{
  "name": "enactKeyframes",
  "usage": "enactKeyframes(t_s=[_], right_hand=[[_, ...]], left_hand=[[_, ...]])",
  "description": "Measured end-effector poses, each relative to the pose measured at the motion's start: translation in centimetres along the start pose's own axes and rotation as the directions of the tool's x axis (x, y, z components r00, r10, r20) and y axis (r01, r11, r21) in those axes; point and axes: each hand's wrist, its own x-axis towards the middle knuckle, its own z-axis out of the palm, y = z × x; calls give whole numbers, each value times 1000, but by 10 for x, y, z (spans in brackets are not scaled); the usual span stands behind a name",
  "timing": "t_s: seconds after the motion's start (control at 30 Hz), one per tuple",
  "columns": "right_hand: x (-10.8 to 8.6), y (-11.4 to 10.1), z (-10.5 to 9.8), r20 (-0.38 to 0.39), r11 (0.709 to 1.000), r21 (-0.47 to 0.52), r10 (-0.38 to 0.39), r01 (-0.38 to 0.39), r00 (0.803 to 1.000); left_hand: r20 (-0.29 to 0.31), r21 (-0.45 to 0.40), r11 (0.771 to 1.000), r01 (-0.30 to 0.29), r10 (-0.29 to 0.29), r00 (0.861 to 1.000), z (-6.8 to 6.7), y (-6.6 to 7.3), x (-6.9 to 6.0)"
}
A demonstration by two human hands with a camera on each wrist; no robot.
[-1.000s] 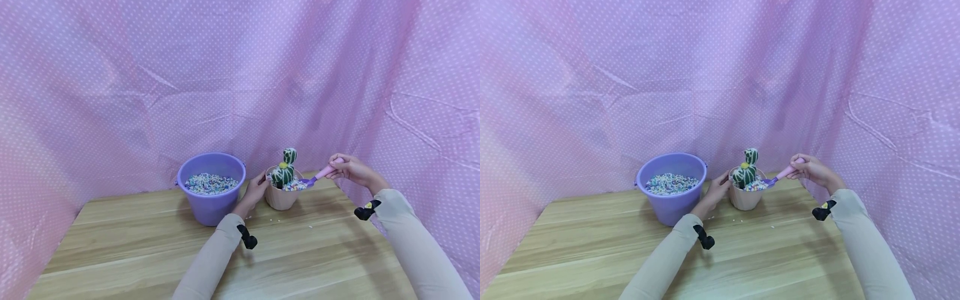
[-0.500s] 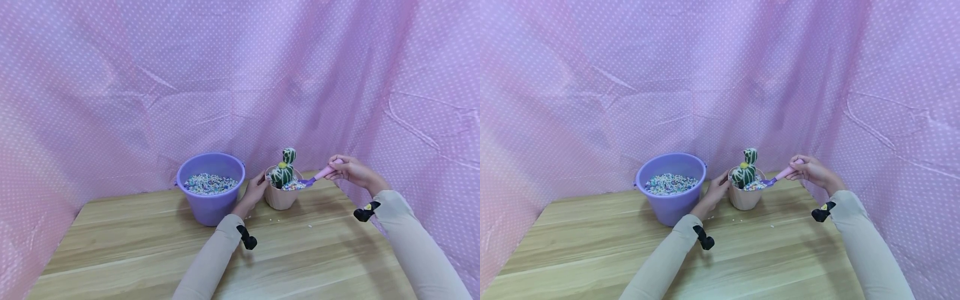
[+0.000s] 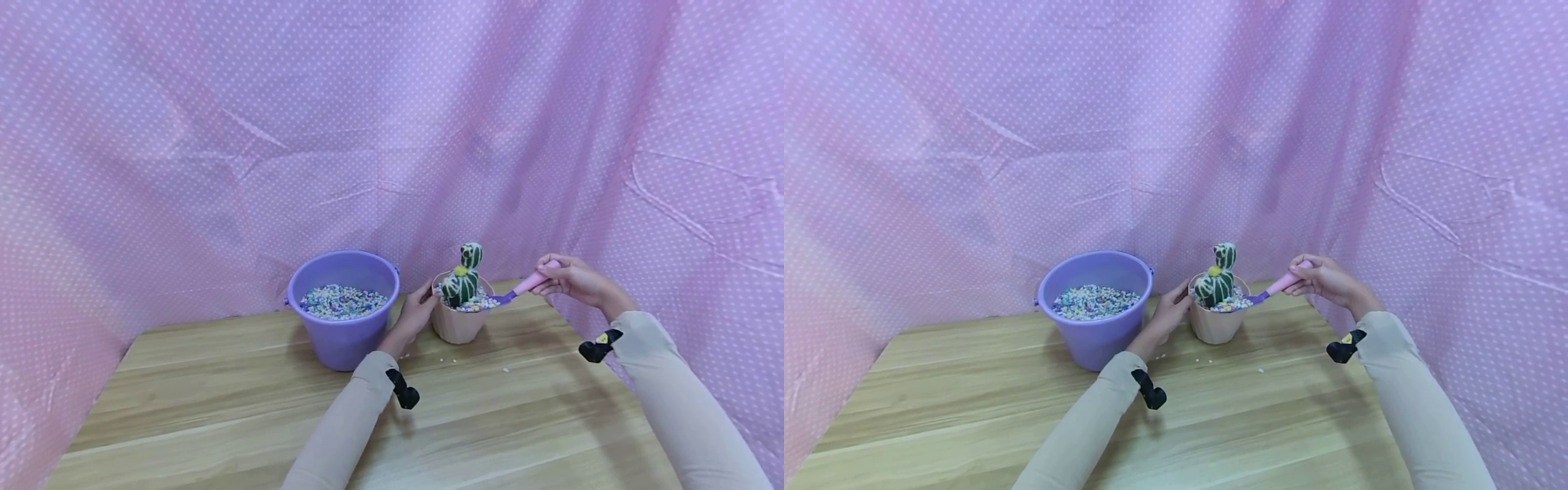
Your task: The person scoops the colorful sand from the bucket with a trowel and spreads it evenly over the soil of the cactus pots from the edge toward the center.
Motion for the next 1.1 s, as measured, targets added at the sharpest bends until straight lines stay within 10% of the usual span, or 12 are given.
enactKeyframes(t_s=[0.23,0.73,1.1], right_hand=[[-3,0,-1,5,1000,0,0,0,1000],[-6,0,-4,8,1000,20,-9,9,1000],[-6,-3,-4,-10,1000,6,2,-2,1000]], left_hand=[[-6,-12,1000,-6,6,1000,1,-31,18],[0,7,1000,25,-25,1000,0,-33,21],[-158,60,998,-24,34,987,20,-25,2]])
